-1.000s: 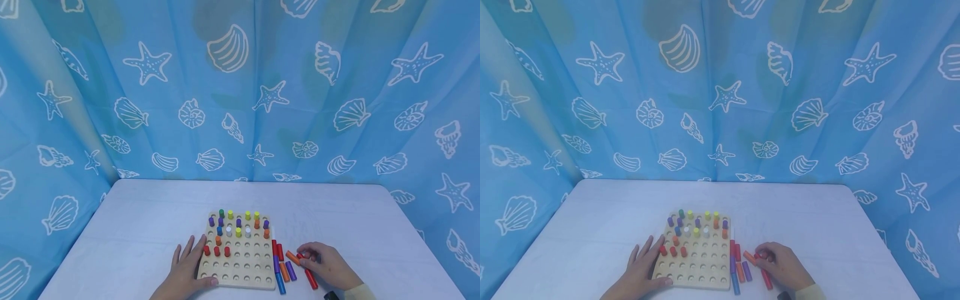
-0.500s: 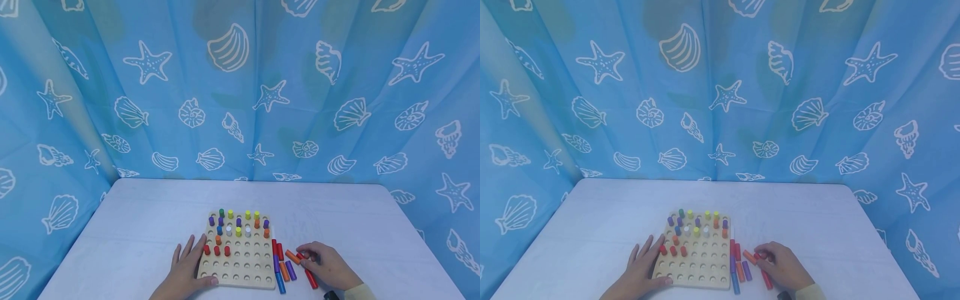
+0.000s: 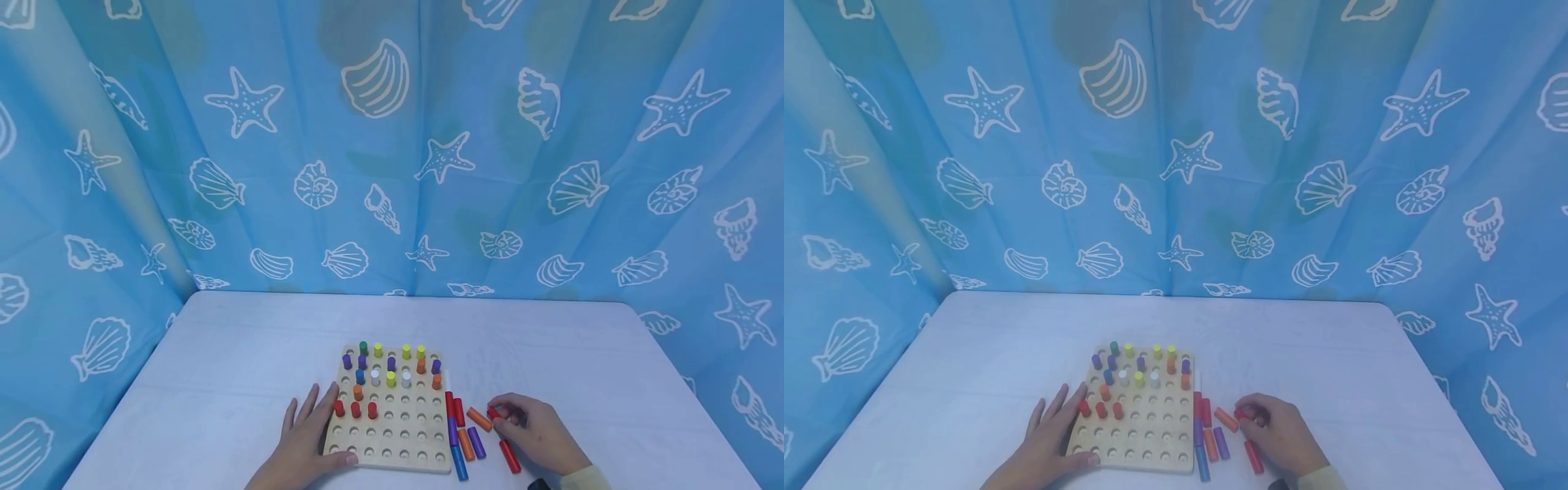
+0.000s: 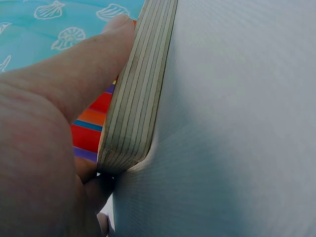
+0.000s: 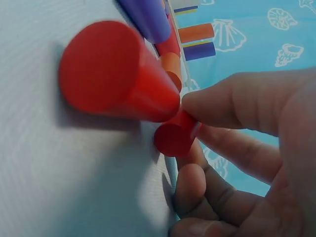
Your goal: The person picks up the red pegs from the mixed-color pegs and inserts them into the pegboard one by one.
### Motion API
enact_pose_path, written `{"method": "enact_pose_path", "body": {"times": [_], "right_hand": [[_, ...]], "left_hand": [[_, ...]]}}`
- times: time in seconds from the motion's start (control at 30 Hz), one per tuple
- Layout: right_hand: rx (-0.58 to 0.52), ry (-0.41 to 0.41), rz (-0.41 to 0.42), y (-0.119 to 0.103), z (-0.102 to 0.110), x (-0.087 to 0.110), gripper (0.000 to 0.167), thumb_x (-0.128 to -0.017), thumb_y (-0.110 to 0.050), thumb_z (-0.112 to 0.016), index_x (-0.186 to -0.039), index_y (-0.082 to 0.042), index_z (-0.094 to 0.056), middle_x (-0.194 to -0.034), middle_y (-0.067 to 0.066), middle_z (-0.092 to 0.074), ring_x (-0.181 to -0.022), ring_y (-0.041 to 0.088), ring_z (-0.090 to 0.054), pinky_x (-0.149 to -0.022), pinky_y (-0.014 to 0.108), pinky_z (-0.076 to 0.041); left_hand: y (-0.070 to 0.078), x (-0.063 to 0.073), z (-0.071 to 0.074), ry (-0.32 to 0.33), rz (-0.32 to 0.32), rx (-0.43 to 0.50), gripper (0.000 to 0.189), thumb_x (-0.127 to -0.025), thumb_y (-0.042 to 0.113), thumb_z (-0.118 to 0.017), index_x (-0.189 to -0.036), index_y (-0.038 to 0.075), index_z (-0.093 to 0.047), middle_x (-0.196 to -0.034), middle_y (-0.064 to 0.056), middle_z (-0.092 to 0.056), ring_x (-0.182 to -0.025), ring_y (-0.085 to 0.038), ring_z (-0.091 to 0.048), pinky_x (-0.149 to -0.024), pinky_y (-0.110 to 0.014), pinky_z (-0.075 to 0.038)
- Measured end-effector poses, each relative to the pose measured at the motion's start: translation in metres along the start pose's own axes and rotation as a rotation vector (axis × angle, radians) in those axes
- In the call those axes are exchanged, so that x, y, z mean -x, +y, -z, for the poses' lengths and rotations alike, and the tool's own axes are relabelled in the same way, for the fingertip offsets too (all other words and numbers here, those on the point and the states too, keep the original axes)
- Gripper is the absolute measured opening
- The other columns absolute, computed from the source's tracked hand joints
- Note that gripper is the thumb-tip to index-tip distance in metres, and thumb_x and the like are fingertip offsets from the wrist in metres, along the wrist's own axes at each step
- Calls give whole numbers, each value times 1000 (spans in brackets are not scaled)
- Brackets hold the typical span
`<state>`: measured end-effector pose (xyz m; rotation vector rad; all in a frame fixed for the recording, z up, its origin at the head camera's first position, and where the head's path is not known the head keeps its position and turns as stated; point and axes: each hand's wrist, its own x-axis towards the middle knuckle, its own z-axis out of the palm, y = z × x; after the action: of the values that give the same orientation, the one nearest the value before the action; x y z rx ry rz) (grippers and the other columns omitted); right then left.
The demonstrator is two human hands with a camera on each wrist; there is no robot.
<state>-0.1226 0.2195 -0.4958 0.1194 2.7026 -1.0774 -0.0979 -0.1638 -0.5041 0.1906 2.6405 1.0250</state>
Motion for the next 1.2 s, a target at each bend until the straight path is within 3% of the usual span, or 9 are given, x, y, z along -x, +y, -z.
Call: {"method": "enact_pose_path", "body": {"times": [0.37,0.67,1.03,1.2], "right_hand": [[-11,15,2,-1,2,0,28,-90,-16,-73,-117,-9,-70,-85,-3,-62,-74,14,-55,-66,29,-50],[19,37,64,-2,5,3,31,-98,-22,-67,-126,-8,-64,-91,-3,-59,-80,13,-55,-72,30,-52],[53,44,50,-8,6,5,35,-99,-27,-66,-129,-9,-63,-103,-1,-64,-84,13,-56,-76,33,-55],[25,55,52,-13,7,7,35,-99,-24,-66,-129,-7,-62,-99,-1,-63,-84,13,-56,-74,31,-54]], "left_hand": [[3,0,1,-2,-2,14,121,-70,64,-81,-161,9,-24,-163,-17,-28,-153,-41,-4,-118,-64,9],[3,-1,1,-14,16,7,122,-69,66,-80,-160,8,-23,-163,-18,-27,-153,-40,-5,-119,-63,9],[1,0,2,-20,23,8,123,-69,66,-81,-161,10,-21,-163,-18,-26,-153,-40,-4,-118,-63,9],[0,-1,1,-18,11,6,123,-70,67,-79,-161,10,-21,-163,-18,-26,-153,-40,-4,-118,-63,9]]}}
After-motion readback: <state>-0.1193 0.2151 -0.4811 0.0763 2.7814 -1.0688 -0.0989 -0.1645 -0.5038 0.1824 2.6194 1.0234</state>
